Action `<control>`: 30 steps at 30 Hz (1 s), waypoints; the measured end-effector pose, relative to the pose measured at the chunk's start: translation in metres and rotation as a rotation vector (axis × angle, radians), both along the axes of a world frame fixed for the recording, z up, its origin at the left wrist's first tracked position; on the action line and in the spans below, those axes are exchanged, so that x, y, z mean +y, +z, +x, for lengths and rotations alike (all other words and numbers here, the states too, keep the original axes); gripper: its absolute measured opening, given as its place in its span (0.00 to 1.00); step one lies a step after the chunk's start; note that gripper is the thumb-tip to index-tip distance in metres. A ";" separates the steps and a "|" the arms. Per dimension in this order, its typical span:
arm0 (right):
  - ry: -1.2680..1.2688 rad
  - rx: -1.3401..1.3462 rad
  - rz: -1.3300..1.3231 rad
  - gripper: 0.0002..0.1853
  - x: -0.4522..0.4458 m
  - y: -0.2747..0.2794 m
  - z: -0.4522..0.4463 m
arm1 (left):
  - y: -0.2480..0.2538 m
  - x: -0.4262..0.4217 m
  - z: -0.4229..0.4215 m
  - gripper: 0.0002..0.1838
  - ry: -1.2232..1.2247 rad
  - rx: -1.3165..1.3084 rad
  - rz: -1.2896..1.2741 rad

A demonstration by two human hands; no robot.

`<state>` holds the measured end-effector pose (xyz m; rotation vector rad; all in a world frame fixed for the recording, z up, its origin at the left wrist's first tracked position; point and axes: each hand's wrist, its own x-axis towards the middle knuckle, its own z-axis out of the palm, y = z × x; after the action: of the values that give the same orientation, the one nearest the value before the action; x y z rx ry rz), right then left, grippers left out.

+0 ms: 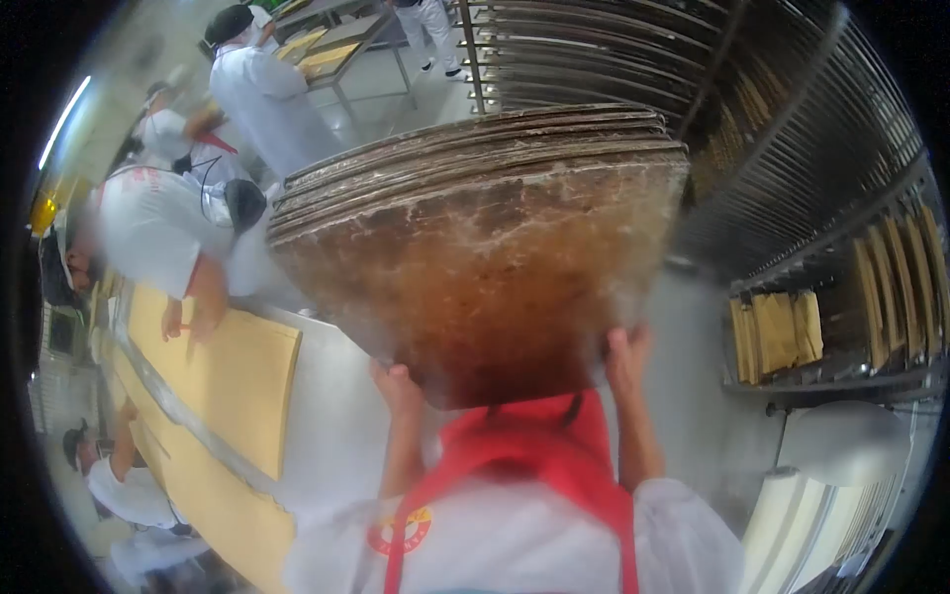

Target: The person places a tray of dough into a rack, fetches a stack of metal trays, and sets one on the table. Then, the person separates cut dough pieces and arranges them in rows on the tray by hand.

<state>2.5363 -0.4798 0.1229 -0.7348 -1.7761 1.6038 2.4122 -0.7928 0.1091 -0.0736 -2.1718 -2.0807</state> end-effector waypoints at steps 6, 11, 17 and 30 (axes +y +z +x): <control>0.052 0.061 0.034 0.50 0.026 -0.025 -0.012 | -0.026 0.001 0.019 0.48 0.182 0.019 -0.069; 0.259 0.069 0.064 0.43 0.122 -0.008 -0.129 | 0.038 0.096 -0.060 0.49 0.253 0.136 -0.041; 0.304 0.379 -0.118 0.45 -0.053 -0.073 -0.019 | -0.040 -0.076 0.052 0.33 0.177 0.124 0.060; 0.298 0.278 0.040 0.48 0.044 -0.040 -0.048 | 0.013 0.032 0.020 0.53 0.158 0.003 0.066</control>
<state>2.4879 -0.4355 0.0828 -0.2186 -1.7638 1.7569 2.4318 -0.7611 0.1219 0.0980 -2.0327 -2.0597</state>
